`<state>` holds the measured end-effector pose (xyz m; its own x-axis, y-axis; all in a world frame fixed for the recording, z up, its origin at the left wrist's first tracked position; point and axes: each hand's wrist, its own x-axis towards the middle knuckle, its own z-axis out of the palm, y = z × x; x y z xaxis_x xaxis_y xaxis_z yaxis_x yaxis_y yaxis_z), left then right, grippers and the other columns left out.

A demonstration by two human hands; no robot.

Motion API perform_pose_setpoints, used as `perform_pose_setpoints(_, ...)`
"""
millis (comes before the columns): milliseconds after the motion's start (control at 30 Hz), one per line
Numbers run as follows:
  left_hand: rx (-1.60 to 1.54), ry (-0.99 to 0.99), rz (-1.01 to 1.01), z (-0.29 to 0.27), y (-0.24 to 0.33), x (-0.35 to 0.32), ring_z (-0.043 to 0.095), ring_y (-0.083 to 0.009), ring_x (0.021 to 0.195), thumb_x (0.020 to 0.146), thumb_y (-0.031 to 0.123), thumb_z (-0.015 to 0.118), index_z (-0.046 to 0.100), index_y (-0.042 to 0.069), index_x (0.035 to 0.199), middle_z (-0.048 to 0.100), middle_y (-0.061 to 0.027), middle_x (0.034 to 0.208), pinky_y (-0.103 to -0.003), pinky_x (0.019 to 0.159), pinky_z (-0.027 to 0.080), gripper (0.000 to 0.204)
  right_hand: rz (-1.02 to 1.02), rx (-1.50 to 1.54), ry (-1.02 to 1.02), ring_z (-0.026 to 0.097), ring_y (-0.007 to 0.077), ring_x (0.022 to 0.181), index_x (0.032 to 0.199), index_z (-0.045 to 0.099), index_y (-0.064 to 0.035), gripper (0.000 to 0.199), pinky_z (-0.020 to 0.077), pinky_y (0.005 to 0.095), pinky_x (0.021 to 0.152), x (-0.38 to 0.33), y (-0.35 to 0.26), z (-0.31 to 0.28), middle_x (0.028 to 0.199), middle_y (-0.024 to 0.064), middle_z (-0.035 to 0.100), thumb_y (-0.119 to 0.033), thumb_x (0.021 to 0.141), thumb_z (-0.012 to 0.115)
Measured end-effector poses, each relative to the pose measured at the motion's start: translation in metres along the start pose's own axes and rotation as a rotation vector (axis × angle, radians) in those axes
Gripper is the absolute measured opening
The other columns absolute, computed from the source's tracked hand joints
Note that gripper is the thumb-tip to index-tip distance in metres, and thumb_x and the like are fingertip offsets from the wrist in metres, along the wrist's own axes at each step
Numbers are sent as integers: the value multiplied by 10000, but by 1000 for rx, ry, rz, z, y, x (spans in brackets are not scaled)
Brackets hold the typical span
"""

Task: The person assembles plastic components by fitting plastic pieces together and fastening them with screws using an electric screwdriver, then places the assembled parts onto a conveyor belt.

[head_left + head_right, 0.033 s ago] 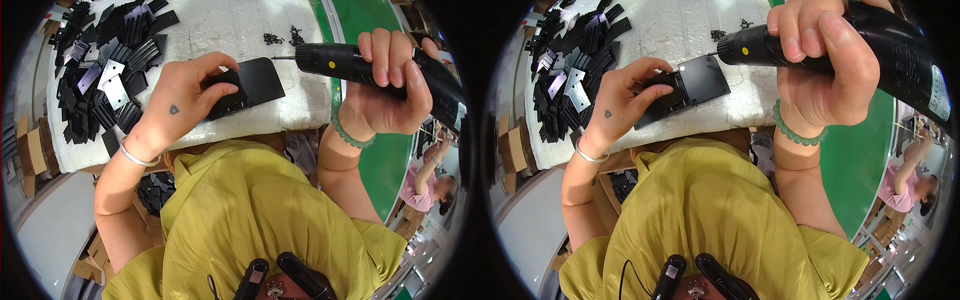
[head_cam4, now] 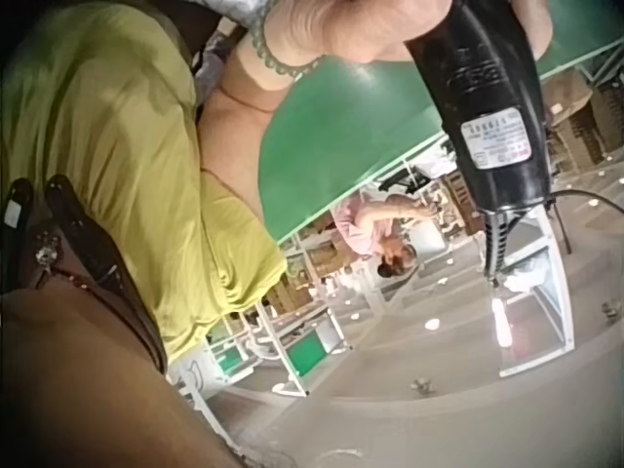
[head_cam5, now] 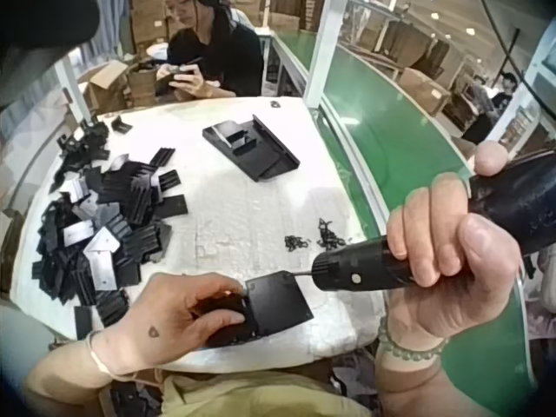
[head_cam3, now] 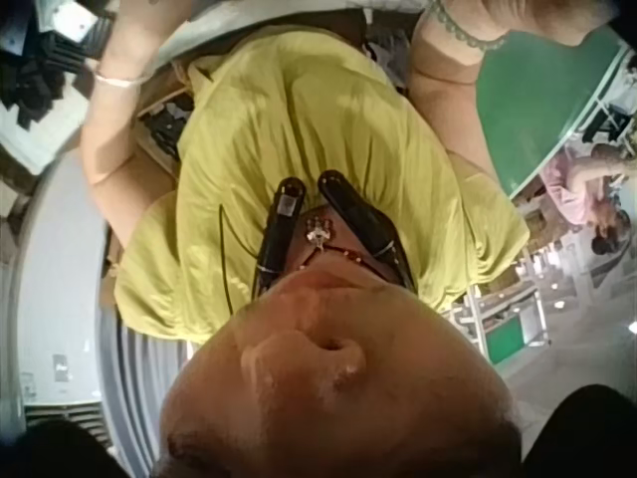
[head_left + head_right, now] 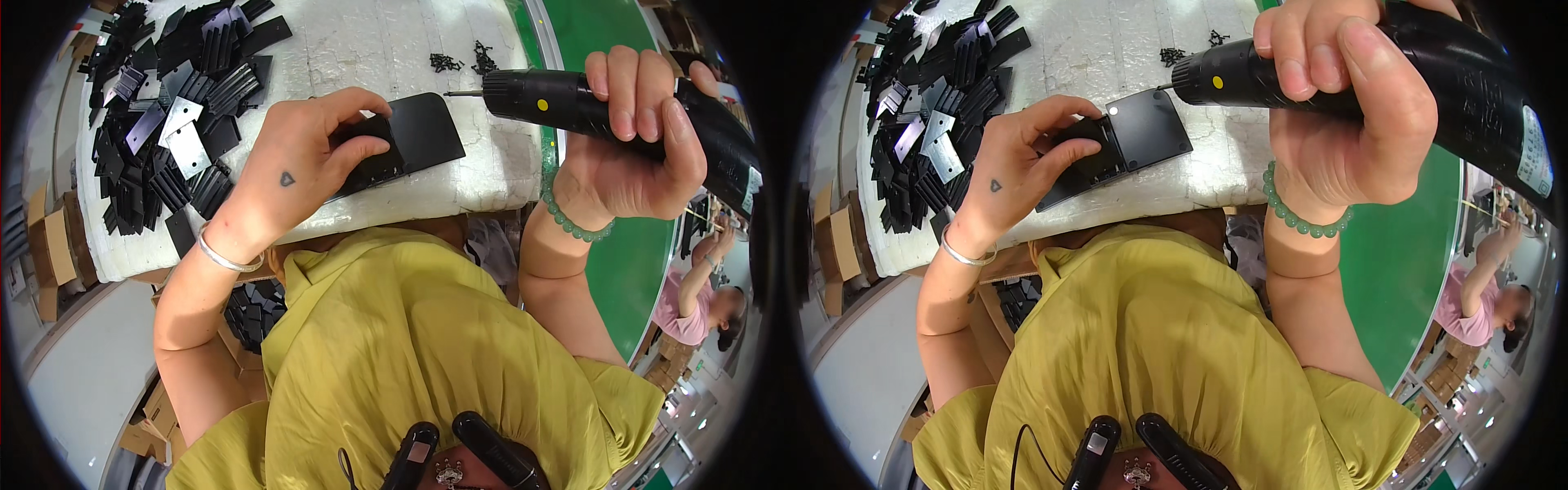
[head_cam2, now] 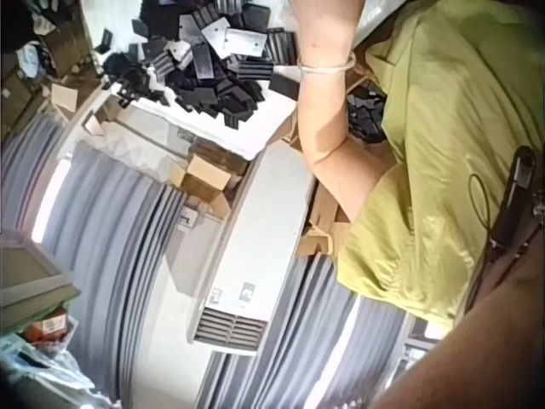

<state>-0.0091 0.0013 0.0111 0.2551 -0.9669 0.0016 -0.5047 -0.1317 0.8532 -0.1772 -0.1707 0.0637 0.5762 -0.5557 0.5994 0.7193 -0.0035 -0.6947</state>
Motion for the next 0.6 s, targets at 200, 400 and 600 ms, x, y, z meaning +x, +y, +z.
perform_pose_setpoints(200,157,54,156,8,-8,3,545,-160,691,740,56,700,644,33,987,597,-87,792,-246,596,456,254,-10,-31,10,395,97,579,1098,528,-102,350,342,298,683,-2,0,-3,624,-27,398,-96,755,459)
perform_pose_setpoints(400,385,73,192,9,-6,1,502,-305,869,721,124,693,630,62,1031,561,-117,918,-374,764,423,323,-10,-26,21,392,95,579,1100,525,-100,348,343,297,682,-4,0,-4,627,-27,397,-103,757,460)
perform_pose_setpoints(600,255,190,141,7,-11,-3,517,-315,819,788,213,666,541,68,1170,563,-132,895,-372,737,438,428,16,-13,-51,383,88,565,1120,505,-115,368,346,286,676,-4,-5,3,619,-41,390,-103,756,454)
